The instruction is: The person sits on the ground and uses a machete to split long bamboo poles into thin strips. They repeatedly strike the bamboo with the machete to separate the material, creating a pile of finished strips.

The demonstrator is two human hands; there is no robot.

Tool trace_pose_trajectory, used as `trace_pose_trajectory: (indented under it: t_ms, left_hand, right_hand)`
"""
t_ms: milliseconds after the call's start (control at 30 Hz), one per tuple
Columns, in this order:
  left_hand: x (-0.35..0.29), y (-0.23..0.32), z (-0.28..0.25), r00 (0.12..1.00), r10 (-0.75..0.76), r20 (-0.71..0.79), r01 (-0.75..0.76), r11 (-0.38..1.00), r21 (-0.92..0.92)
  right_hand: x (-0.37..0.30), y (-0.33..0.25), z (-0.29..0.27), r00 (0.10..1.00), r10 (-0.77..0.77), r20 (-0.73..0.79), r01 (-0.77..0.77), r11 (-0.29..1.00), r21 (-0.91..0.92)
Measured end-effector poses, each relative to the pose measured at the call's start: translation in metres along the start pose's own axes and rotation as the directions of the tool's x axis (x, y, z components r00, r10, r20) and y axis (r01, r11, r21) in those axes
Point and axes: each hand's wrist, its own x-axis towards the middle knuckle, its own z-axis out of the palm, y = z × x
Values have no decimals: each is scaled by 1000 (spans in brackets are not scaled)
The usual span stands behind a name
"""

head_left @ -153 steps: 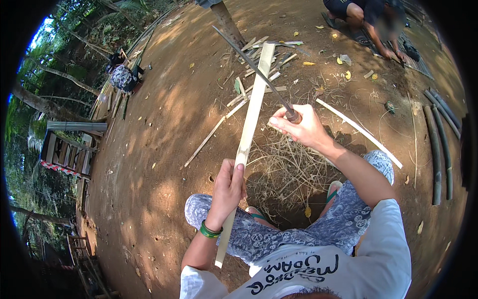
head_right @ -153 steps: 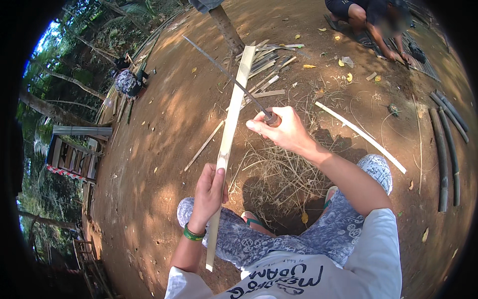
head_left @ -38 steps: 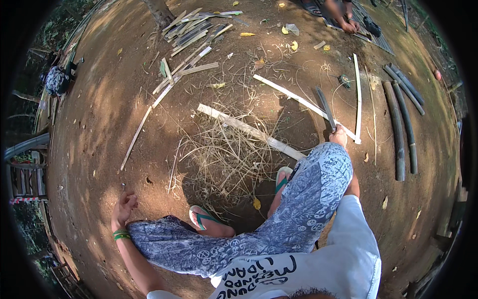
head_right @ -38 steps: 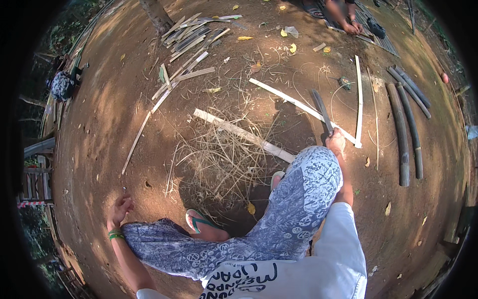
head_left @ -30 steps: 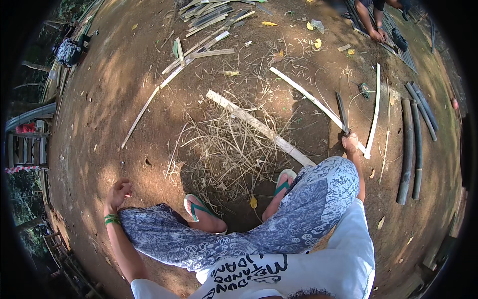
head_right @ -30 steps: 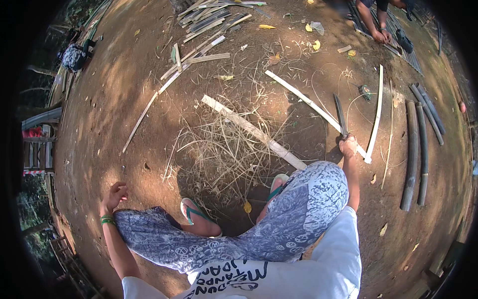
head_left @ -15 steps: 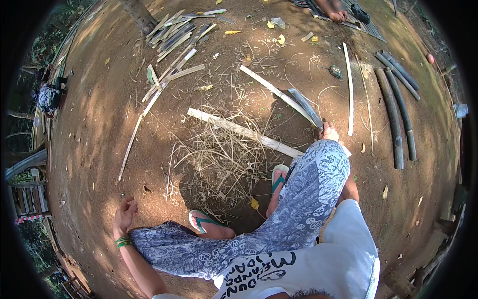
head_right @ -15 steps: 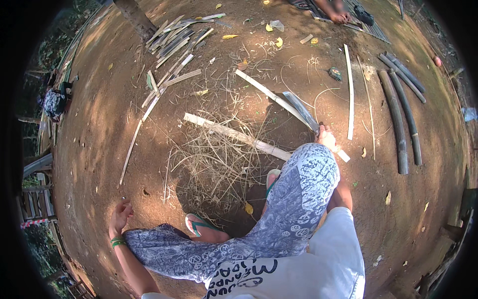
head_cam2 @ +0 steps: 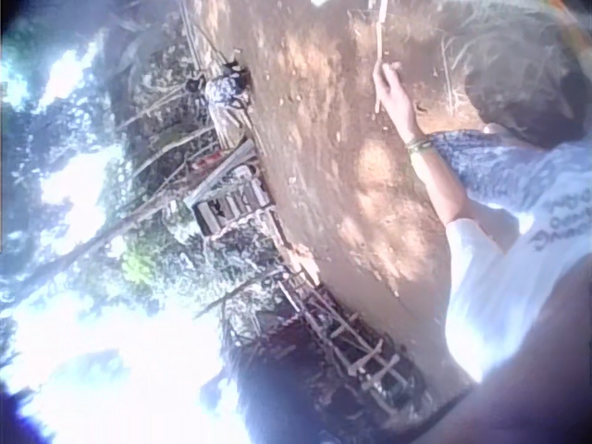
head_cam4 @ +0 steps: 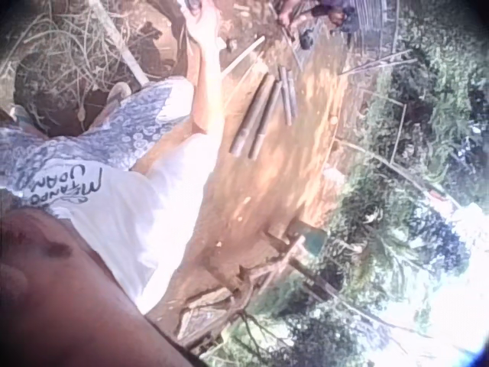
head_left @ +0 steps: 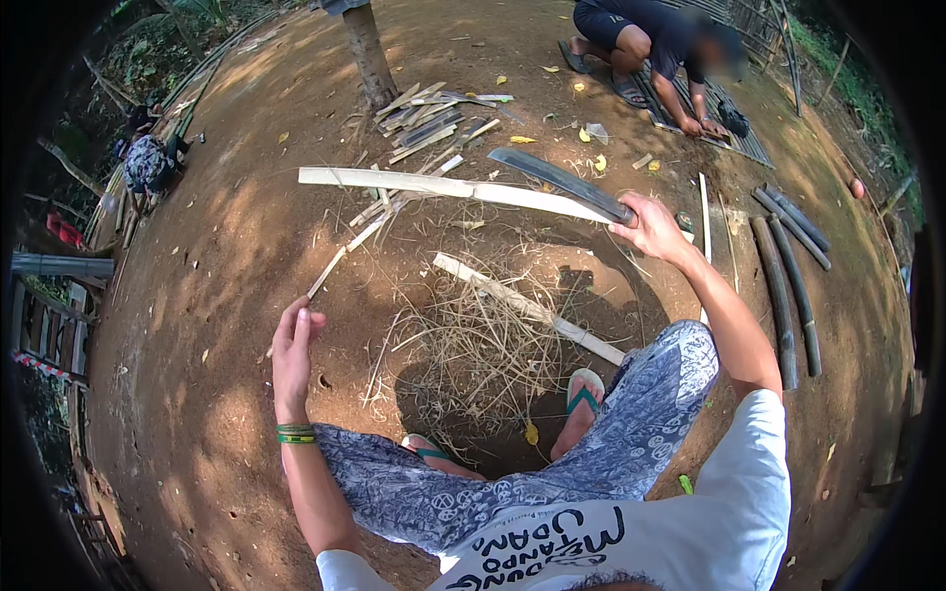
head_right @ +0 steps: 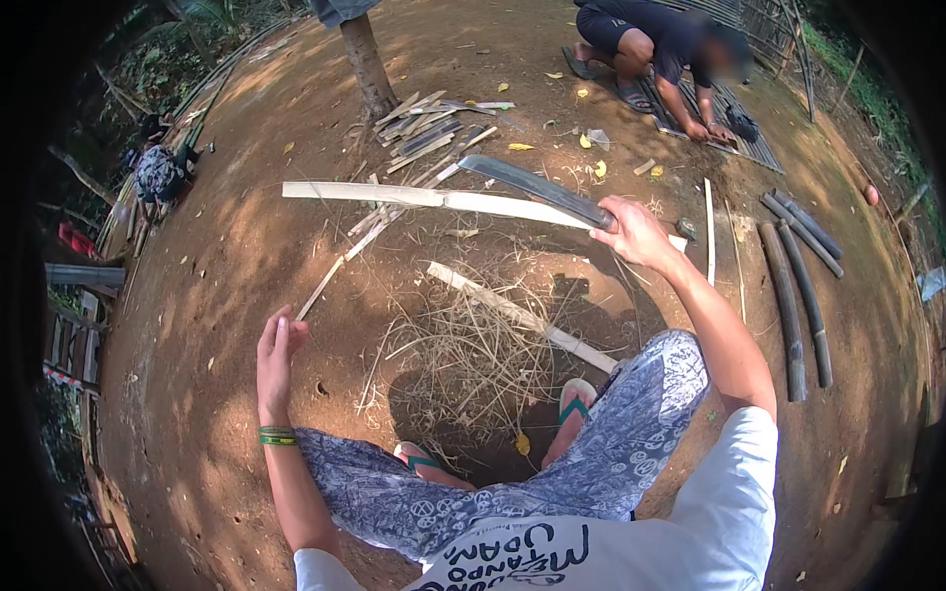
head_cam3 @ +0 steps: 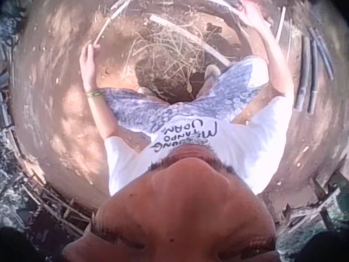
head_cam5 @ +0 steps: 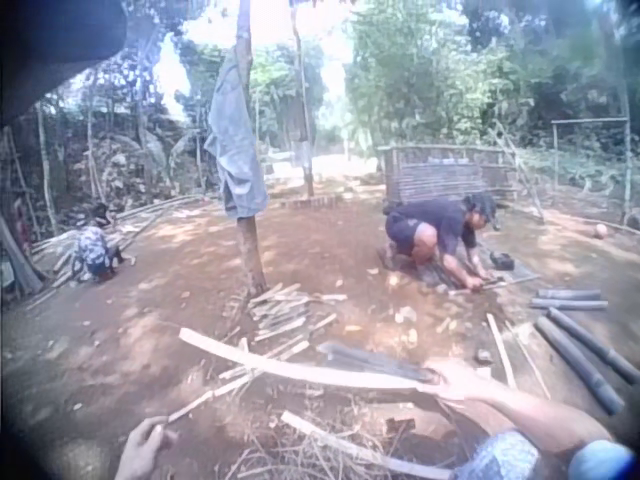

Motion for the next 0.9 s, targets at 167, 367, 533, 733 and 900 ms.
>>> trace_pose_trajectory:
  t_ms: [167, 367, 533, 733, 900]
  left_hand:
    - [27, 52, -4, 934, 152, -325, -333, 702, -629]
    - [3, 113, -28, 843, 215, -493, -536, 396, -745]
    - [-27, 105, -25, 854, 155, -497, -515, 390, -763]
    - [-74, 115, 7, 767, 226, -601, -630, 445, -637]
    - [-93, 92, 71, 681, 379, -627, -706, 566, -425]
  right_hand:
    - [22, -107, 40, 981, -151, 123, 95, 922, 376]
    - [-25, -166, 114, 913, -193, 359, -38, 836, 547]
    - [-55, -178, 149, 879, -103, 466, -159, 857, 490]
    - [-80, -195, 190, 979, 101, 177, -194, 720, 666]
    - [-108, -197, 220, 964, 223, 143, -240, 504, 829]
